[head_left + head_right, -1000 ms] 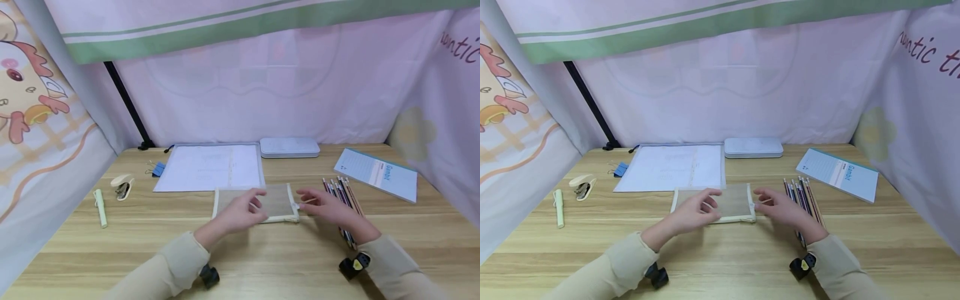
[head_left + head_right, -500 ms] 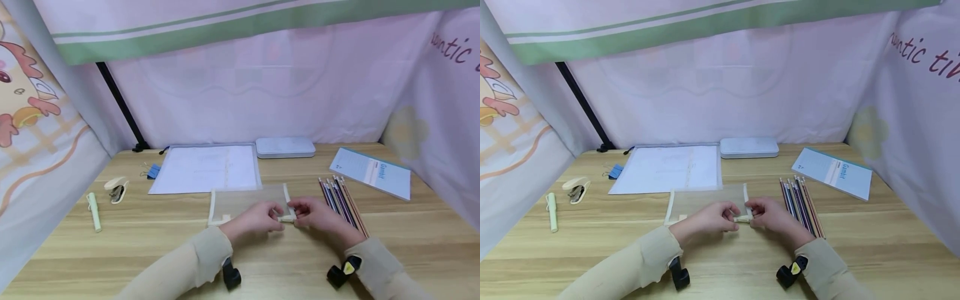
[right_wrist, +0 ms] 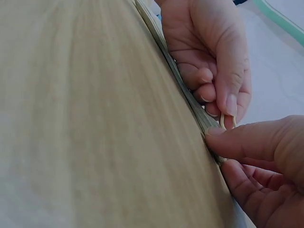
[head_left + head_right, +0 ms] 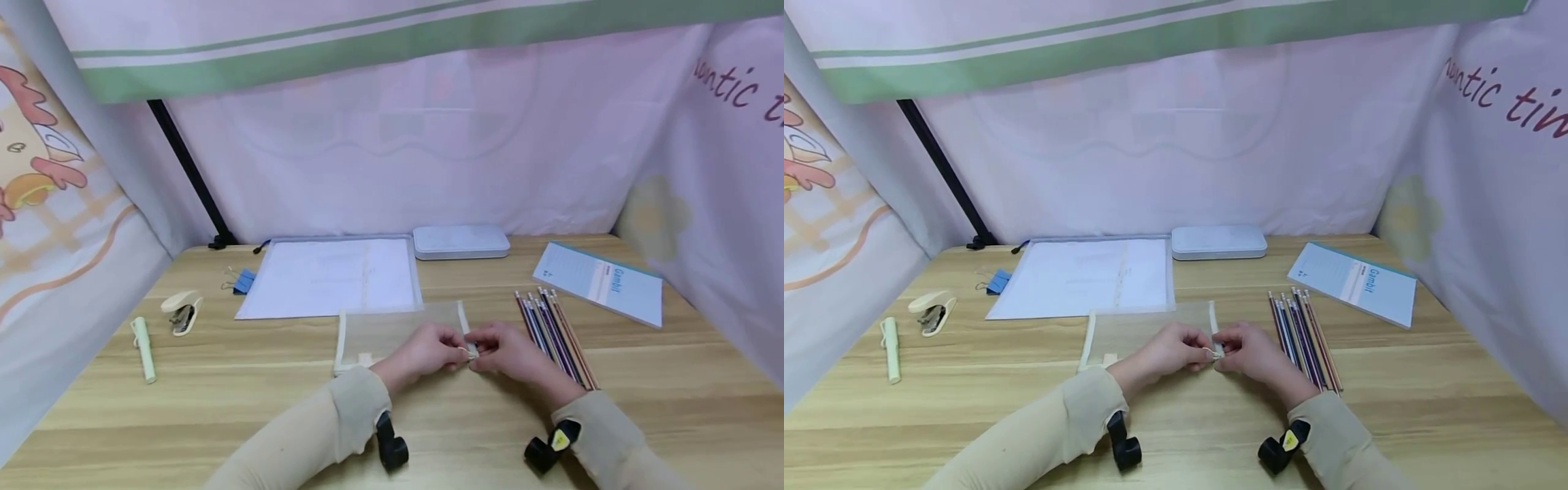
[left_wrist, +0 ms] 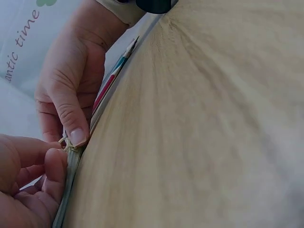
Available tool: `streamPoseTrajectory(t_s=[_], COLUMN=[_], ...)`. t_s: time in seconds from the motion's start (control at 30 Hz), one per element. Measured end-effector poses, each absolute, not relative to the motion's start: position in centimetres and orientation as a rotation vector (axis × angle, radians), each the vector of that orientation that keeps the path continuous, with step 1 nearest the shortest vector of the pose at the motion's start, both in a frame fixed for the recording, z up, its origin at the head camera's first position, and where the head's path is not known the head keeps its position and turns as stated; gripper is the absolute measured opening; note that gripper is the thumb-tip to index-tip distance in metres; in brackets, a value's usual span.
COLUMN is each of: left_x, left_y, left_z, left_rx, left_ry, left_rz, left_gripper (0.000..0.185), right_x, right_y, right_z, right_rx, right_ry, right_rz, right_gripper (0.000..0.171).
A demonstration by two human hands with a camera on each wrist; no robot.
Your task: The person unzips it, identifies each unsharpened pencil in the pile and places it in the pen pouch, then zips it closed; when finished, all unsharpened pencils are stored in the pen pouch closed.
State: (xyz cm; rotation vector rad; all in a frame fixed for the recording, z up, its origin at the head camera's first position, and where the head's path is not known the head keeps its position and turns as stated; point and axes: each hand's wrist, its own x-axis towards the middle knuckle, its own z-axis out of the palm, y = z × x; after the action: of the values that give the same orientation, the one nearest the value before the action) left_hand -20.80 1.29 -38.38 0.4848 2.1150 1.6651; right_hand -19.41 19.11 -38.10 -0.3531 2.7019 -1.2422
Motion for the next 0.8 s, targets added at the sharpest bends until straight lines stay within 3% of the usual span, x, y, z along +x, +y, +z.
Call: streamPoseTrajectory(t_s=[0.4, 0.8], left_x=[-21.0, -20.8], left_y=[-1.0, -9.2], left_z=[-38.5, -37.6], left_rx=[0.279, 0.251], left_ry=[2.002, 2.142], left_rz=[1.733, 1.648], left_gripper=[0.004, 0.017], right_x=[-19.6, -19.7], right_y=[19.0, 18.3], right_z=[-37.5, -37.0], right_rx=[-0.236, -0.100], right_ry=[2.664, 2.631], right_rz=[-1.241, -1.221], right_gripper=[0.041, 0.039])
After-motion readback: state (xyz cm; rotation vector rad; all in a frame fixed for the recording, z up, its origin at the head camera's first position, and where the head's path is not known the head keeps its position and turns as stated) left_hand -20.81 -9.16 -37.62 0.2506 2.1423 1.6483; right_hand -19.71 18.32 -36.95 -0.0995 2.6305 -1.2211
